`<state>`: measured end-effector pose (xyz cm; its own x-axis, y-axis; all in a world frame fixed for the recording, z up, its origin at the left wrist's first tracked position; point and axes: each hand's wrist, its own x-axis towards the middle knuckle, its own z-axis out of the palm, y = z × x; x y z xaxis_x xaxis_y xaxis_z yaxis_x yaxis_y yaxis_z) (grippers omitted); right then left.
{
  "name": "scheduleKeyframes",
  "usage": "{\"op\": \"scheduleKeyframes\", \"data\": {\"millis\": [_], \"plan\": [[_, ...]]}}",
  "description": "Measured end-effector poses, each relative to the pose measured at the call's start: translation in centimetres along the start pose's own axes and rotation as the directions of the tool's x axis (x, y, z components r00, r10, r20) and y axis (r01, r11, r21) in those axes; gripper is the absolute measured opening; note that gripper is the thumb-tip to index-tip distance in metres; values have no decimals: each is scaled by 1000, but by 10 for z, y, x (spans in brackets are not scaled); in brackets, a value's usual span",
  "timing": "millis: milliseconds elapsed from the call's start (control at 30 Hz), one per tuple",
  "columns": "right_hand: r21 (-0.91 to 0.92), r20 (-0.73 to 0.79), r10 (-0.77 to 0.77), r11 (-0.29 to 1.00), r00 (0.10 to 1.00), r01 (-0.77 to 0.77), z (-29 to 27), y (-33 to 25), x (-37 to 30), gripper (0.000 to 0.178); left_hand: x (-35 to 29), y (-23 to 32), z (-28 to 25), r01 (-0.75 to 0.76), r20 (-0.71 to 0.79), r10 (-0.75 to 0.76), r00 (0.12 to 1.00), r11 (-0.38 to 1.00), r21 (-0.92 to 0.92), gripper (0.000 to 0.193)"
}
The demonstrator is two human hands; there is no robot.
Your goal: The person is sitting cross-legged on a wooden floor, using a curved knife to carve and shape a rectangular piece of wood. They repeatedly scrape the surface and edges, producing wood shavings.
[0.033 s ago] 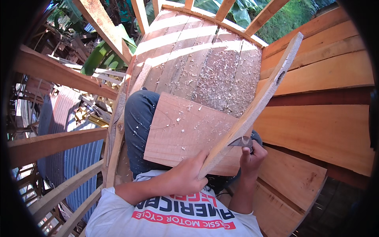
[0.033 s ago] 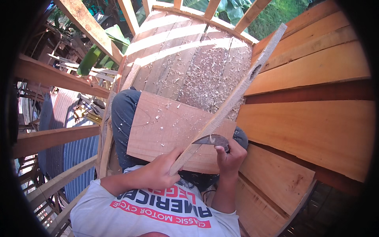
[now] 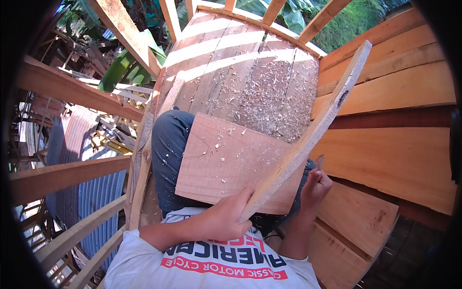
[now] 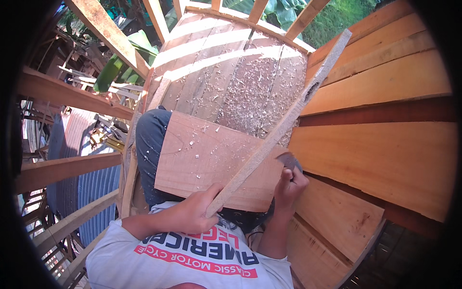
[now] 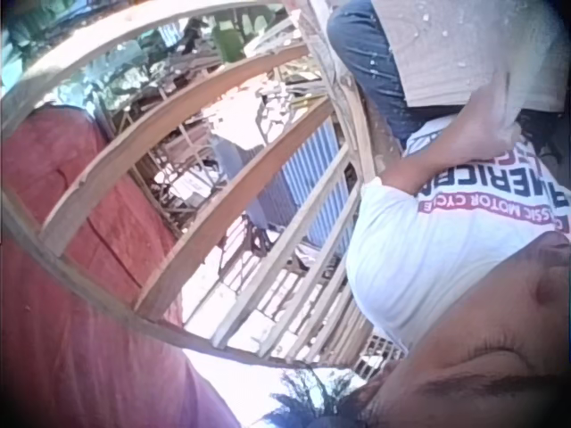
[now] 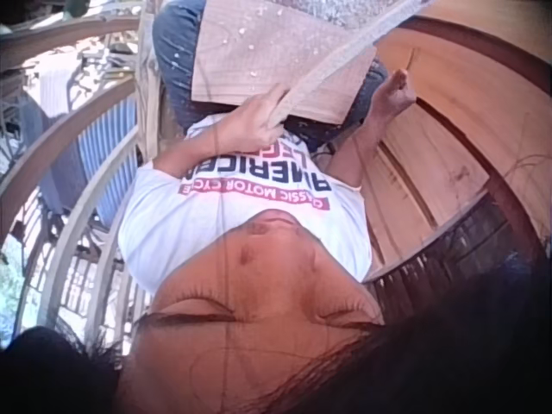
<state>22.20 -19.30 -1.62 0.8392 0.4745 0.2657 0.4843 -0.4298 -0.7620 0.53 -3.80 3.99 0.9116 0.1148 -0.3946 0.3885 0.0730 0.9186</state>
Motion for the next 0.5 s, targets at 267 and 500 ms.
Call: {"op": "scheduleKeyframes", "data": {"millis": [267,500], "plan": [[167,246,248,941,937,-293,-18,-23,-9,38,3,-14,-12,253,297,-122,947,855,-454,49],[238,350,105,951,931,-197,0,-69,-25,16,12,-12,-21,227,289,-8,957,639,-735,52]]}}
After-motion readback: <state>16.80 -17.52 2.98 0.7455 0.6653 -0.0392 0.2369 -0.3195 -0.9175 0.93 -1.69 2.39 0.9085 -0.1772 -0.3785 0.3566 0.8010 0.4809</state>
